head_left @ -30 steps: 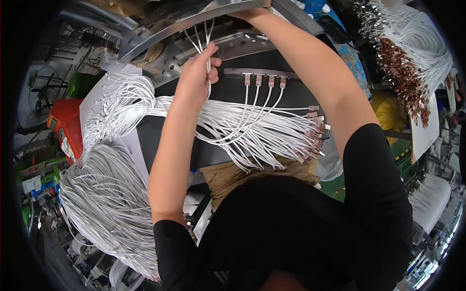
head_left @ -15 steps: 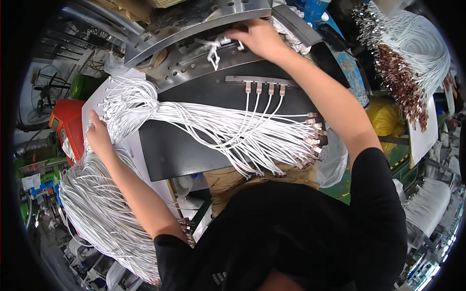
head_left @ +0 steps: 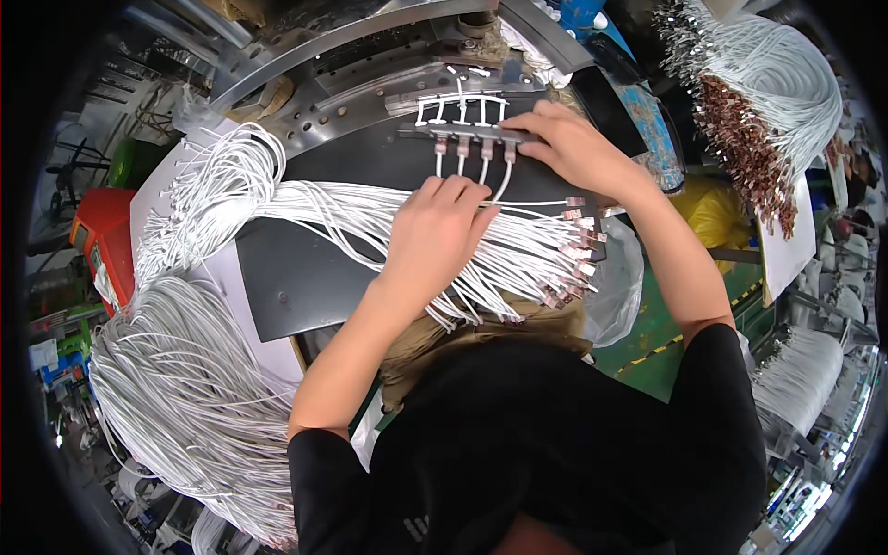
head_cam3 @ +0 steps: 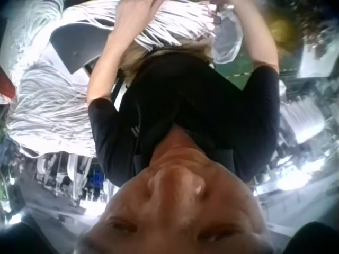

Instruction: Organize and group white cables into a plastic alignment tool at a manual assembly station.

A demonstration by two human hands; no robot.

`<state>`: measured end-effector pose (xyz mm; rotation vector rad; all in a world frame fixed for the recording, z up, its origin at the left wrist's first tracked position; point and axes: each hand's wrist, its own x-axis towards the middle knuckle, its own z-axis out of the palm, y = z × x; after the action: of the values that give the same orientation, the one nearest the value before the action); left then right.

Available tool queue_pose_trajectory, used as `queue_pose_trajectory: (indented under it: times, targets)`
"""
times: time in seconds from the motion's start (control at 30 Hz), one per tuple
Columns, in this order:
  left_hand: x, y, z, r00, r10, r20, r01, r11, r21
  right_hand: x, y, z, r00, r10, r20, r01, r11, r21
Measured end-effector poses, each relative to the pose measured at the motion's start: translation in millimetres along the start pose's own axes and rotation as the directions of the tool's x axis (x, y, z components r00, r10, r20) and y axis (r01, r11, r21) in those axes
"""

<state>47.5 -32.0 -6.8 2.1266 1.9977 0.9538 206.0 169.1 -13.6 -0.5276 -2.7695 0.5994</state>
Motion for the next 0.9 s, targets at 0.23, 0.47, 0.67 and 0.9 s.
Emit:
queue_pose_trajectory:
  times: [0.23,0.47,0.67,0.9]
  targets:
    - [1,-21,-8,0.994,-0.109,0.018,0.102,0.966,0.239,111,10,43,0.914,-0.072,-0.399,0.157,0.970,0.186]
    - [90,-66,-43,0.935,-0.354,-0.009,0.335,0.874,0.352,232,45,59,0.900,0.029,-0.435,0.107,0.953,0.284]
    - [126,-119,-34,0.880,-0.475,0.013,0.462,0.863,0.204,259,77,84,0.879,-0.076,-0.471,0.144,0.983,0.111]
    - [89,-166,-30,0.895,-0.372,-0.247,0.438,0.838,0.327,194,-35,34,0.971,-0.150,-0.185,0.150,0.989,-0.010]
